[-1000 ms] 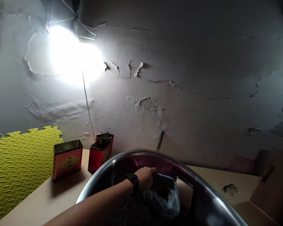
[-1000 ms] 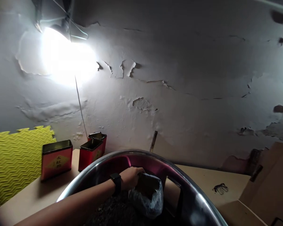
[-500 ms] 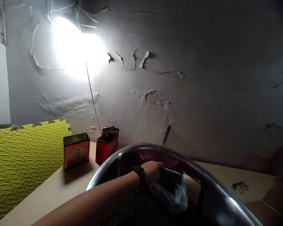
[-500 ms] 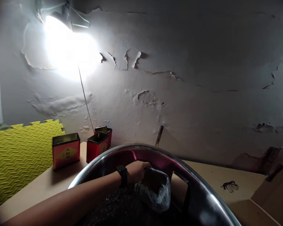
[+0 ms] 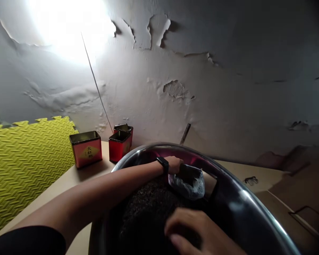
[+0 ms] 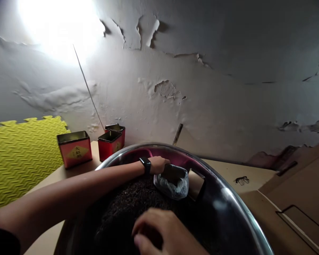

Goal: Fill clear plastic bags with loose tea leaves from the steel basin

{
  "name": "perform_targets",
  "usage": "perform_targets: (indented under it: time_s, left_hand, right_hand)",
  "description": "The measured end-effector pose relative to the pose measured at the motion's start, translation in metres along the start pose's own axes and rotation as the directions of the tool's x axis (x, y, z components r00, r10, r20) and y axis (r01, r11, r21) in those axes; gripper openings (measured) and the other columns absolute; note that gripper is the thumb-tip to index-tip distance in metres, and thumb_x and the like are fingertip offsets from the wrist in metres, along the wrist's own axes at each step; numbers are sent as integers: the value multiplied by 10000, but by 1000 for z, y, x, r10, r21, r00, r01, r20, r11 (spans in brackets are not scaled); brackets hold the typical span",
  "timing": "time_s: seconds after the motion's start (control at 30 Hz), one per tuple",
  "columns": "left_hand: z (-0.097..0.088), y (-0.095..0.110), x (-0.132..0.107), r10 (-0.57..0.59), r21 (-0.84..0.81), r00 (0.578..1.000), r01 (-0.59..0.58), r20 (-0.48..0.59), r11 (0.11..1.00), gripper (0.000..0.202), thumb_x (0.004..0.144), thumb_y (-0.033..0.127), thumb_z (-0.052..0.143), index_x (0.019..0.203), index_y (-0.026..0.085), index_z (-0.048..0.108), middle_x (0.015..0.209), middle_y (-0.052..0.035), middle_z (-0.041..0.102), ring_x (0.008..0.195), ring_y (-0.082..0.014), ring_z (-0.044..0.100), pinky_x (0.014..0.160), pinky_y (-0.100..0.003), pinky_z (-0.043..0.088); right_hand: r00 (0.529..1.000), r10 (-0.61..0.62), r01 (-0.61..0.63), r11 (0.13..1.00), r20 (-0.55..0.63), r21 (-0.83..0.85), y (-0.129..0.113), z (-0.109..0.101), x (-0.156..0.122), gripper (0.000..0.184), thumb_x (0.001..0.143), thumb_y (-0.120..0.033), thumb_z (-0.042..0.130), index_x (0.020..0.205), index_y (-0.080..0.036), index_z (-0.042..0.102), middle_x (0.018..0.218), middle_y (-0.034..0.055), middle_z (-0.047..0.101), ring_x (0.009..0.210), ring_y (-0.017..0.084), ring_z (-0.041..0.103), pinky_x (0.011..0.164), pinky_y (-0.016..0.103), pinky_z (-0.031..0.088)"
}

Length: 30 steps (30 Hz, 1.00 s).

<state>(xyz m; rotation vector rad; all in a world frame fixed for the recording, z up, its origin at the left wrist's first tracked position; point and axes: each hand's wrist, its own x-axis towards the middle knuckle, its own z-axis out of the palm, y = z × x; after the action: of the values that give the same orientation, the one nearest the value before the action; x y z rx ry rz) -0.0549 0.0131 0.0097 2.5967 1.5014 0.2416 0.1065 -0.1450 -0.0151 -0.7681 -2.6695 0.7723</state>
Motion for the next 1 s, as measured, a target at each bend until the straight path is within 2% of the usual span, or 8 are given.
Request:
perform_targets:
  time_s: [0.13,0.23,0.4,0.6,0.7,0.77,0.87,1.0]
  left_hand:
    - [3,-4,-5,25,-6,1000,-25,-18,1000,368,827,216,375,1166,217,519,988,-118,646,869,-249,622,716,-333,466]
    - [3,-5,-13,93,-17,995,-93,21,996,353,878,289,330,1179,225,502,986,-104,649,864,-232,619,730,-324,455]
    - [-2,-7,-18,216,-108,972,-206,90,973,379,914,365,295,1196,203,489,1048,-91,638,925,-213,603,773,-290,431]
    - [-2,-11,-19,228,-162,967,-208,115,965,377,921,365,312,1203,192,492,1093,-78,624,987,-200,589,820,-262,412]
    - [-4,-10,-22,230,-177,966,-207,119,962,379,922,363,324,1224,201,484,1147,-63,603,1037,-191,568,865,-259,399]
    - [-7,-9,-24,225,-185,966,-199,130,962,386,922,361,329,1248,208,470,1177,-57,588,1055,-187,558,888,-263,391]
    - [-9,-9,-24,235,-203,961,-203,148,958,396,922,351,329,1269,206,453,1202,-52,573,1067,-175,548,901,-255,385]
    - [-8,-12,-21,285,-212,950,-255,126,943,392,915,278,332,1278,182,446,1232,-49,553,1090,-154,528,929,-237,362]
  right_hand:
    - [982,87,-33,953,166,-301,17,-16,46,660,668,-483,673,1245,-211,505,1342,122,415,1208,340,370,993,490,315]
    - [949,114,-36,966,293,-257,34,-10,56,809,648,-488,667,1354,-224,374,1400,111,350,1240,317,349,1009,446,316]
    - [903,115,-63,989,414,-137,39,-13,47,598,674,-383,666,1229,-218,518,1150,70,585,1022,241,549,891,347,435]
    - [904,44,9,992,426,-122,40,-19,43,363,722,-112,579,1066,-220,622,1040,52,653,926,206,602,818,306,467]
    - [892,-38,81,994,451,-75,39,-28,45,268,749,-145,593,1007,-201,636,968,42,672,876,184,614,774,278,472]
    - [914,-52,93,992,403,-83,40,-40,48,207,776,-211,596,976,-180,640,908,46,675,844,178,616,744,268,474]
    - [996,-14,31,981,87,-192,49,-57,51,218,817,-218,544,1017,-175,622,982,63,660,928,180,596,828,296,454]
    - [970,10,-95,935,-242,-342,65,-66,52,296,833,-238,525,1113,-173,592,1168,74,604,1113,209,519,990,377,362]
